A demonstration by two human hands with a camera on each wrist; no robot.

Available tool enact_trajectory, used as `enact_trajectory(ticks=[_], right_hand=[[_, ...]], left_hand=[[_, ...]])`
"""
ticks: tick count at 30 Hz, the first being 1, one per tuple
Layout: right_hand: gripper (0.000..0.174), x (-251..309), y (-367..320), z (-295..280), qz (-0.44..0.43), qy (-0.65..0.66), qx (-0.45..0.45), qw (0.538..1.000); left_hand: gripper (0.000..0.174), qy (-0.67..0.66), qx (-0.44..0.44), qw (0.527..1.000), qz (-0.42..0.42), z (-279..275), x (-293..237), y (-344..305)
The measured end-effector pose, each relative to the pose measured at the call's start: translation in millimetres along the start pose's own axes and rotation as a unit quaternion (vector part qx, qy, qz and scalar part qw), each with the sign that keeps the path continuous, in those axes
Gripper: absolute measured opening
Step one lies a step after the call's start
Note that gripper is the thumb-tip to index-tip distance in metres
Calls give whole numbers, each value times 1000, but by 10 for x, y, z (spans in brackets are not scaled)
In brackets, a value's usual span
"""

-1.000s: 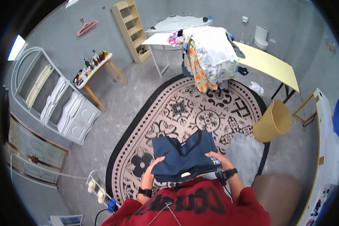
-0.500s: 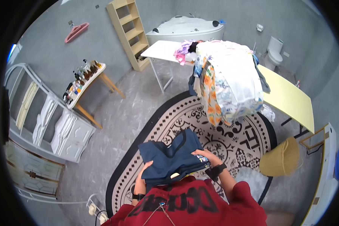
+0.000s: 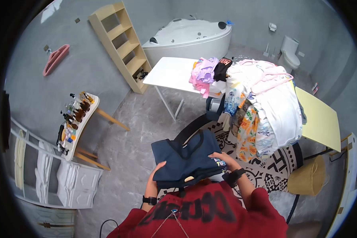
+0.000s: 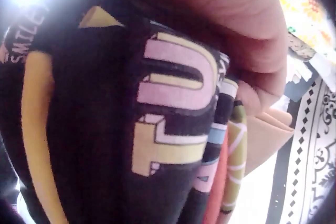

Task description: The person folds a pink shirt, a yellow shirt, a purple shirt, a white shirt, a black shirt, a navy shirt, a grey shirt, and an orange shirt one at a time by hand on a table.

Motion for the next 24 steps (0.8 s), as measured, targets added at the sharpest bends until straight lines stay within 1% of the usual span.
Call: enact_trajectory(ticks=[2,3,5,8,9,10,11,12,14,15,17,18,19,20,22,24], right_hand=[[35,140,442,47,-1,3,8,1000],[35,266,587,89,-2,5,5,1000],[38,520,885,210,14,41,2,999],[37,951,1450,329,33,19,8,999],[38,1125,1615,379,-4,31,12,999],[39,1338,1723,425,-9,11,27,1000],[40,1340,1964,408,9,9,7,1000],[41,1507,2172,401,16,4,-17,1000],[43,1899,2356,514,-25,3,24,999],[42,2041,2485,528,-28,-6,16,999],[41,2371,2616,593,-21,-2,1,1000],[40,2472,2671,628,-15,1,-8,1000],[40,2493,2861,621,-36,8,-17,999],[40,2556,2974,627,-32,16,-23,999],[48,2682,3201,676,1,14,-3,1000],[50,2696,3532,681,-35,14,-32,999]], left_hand=[[47,14,23,1000,-10,30,-325,369],[47,32,44,998,-17,-55,-430,634],[48,31,48,998,-31,-70,-711,984],[46,35,39,998,-44,104,-1277,1387],[44,37,24,999,1,181,-1487,1504],[43,38,4,998,40,271,-1656,1514],[38,10,-11,1000,-10,348,-1810,1538],[38,11,-8,1000,-17,388,-1959,1708],[35,14,38,999,-7,442,-2291,2028],[34,18,58,998,9,489,-2438,2149],[35,18,64,998,-1,532,-2695,2456],[36,17,65,998,-5,567,-2811,2550],[36,21,67,997,-11,616,-2942,2670],[38,34,61,997,-15,653,-3084,2796],[41,57,53,996,-37,754,-3384,2968],[44,87,59,993,-52,931,-3711,3187]])
Point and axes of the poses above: each hand's wrist, its own y-axis towards the middle knuckle, its own z-axis out of the palm, x = y × z, the point moved 3 cm from there along y, towards the middle knuckle, and after that the axes turned 10 degrees about -x, right-handed, at the moved point
